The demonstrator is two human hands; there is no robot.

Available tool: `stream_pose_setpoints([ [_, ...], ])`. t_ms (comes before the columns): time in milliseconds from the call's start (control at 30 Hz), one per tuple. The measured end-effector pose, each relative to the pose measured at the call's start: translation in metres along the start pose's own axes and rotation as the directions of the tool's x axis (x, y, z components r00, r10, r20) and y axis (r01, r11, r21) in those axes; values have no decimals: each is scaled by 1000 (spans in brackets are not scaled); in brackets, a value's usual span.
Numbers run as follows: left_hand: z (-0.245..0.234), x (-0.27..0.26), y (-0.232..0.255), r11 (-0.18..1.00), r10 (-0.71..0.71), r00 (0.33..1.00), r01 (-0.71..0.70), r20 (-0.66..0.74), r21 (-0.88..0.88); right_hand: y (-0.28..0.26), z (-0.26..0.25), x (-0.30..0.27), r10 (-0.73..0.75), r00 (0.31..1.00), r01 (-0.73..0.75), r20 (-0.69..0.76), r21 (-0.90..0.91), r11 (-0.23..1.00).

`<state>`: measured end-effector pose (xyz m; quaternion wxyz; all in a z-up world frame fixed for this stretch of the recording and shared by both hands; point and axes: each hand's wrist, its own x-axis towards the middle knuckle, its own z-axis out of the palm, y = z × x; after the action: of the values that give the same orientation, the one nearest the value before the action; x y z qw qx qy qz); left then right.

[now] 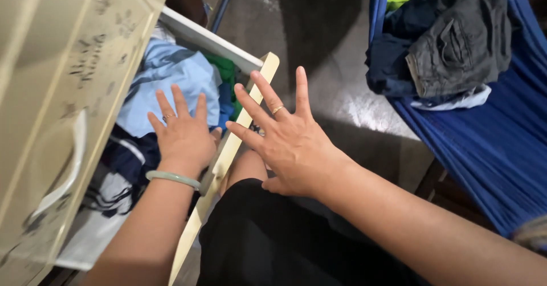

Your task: The person removes clothes from a dresser drawer, places them onto a hammock, and folds them by hand.

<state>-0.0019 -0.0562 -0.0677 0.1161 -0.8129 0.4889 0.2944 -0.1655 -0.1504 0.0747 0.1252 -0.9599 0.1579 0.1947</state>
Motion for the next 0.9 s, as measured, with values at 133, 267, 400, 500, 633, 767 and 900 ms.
stream_pose_setpoints([
  [133, 17, 36, 2, 1000, 16, 997, -16, -77, 11, 20, 10, 9, -3, 1000, 3, 16, 2, 1000],
  [267, 32, 68, 1, 998, 47, 979, -56, -198, -37, 35, 20, 11, -27, 999, 27, 39, -1, 1000],
  [400, 32, 90, 4, 998, 14, 994, -8, -105, 58, 41, 26, 10, -46, 997, 48, 54, -32, 998],
  [500, 29, 96, 11, 997, -23, 999, 20, 38, 78, 49, 27, 10, -49, 997, 52, 56, -60, 997],
  [633, 37, 101, 8, 998, -66, 986, 68, 151, -9, 53, 32, 9, -41, 996, 47, 77, -78, 996],
  [767, 63, 123, -12, 997, -73, 964, 77, 255, -9, 56, 38, 13, -44, 993, 55, 109, -95, 994],
  [900, 118, 142, -22, 994, 107, 949, -93, 298, -60, 58, 46, 15, -27, 989, 41, 146, -97, 994],
])
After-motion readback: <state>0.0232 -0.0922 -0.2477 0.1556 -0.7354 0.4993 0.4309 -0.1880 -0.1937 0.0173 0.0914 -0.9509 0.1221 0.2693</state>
